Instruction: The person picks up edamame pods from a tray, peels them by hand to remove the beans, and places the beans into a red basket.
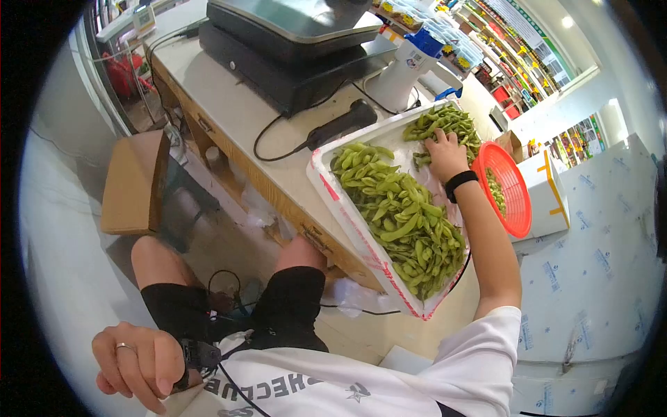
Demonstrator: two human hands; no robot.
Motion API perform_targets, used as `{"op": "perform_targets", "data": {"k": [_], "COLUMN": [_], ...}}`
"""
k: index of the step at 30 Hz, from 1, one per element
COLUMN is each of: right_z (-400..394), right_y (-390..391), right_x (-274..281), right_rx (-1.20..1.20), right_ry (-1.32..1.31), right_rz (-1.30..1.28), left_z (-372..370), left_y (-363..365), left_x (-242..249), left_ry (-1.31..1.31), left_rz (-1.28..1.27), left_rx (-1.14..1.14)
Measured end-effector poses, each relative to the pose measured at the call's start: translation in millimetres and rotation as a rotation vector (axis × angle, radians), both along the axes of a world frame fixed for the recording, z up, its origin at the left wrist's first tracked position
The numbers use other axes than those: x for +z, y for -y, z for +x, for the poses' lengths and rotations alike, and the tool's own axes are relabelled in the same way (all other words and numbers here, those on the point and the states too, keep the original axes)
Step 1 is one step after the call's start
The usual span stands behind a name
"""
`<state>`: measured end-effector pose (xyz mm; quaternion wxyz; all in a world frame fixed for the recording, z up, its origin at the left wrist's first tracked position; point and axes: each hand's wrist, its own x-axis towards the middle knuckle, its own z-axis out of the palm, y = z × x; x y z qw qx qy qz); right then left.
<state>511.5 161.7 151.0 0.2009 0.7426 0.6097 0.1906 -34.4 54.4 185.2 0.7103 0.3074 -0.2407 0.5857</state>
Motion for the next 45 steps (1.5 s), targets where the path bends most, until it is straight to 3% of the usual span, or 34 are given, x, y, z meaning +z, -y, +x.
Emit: {"op": "perform_targets", "data": {"k": [8,11,27,32,36,39,40,44,45], "right_z": [17.2,34.5,37.3,46.2,66.5,73.2,66.1,68.5,70.6], "right_y": [-7.5,-10.4,-16.7,-14.9,-21.3,-27.2,-28.4,-32.8,-32.9], "right_x": [-9.3,-11.2,-14.3,-5.9,-0.8,1.5,8.1,18.6,22.3], "right_rx": [0.039,-0.092,-0.058,-0.012,0.023,0.086,-0.033,-0.026,-0.07], "right_ry": [0.014,-0.018,-0.041,-0.166,-0.384,-0.403,-0.417,-0.373,-0.5], "right_rz": [0.237,0.303,0.227,0.302,0.569,0.616,0.615,0.658,0.678], "left_z": [1.9,-2.7,3.2,-1.7,-5.1,-5.2,-5.1,-5.1,-5.5], "left_y": [-0.6,-2.7,-1.9,-4.3,-4.6,-5.6,-5.8,-8.4,-8.8], "left_x": [-4.3,-8.2,-10.1,-10.7,-12.9,-14.4,-15.0,-14.7,-15.1], "left_ry": [-0.061,-0.112,-0.09,-0.104,-0.097,-0.108,-0.107,-0.113,-0.11], "left_rz": [-0.03,0.026,-0.067,-0.056,-0.056,-0.054,-0.055,-0.053,-0.056], "left_rx": [0.059,0.081,0.107,0.129,0.141,0.141,0.133,0.12,0.119]}}
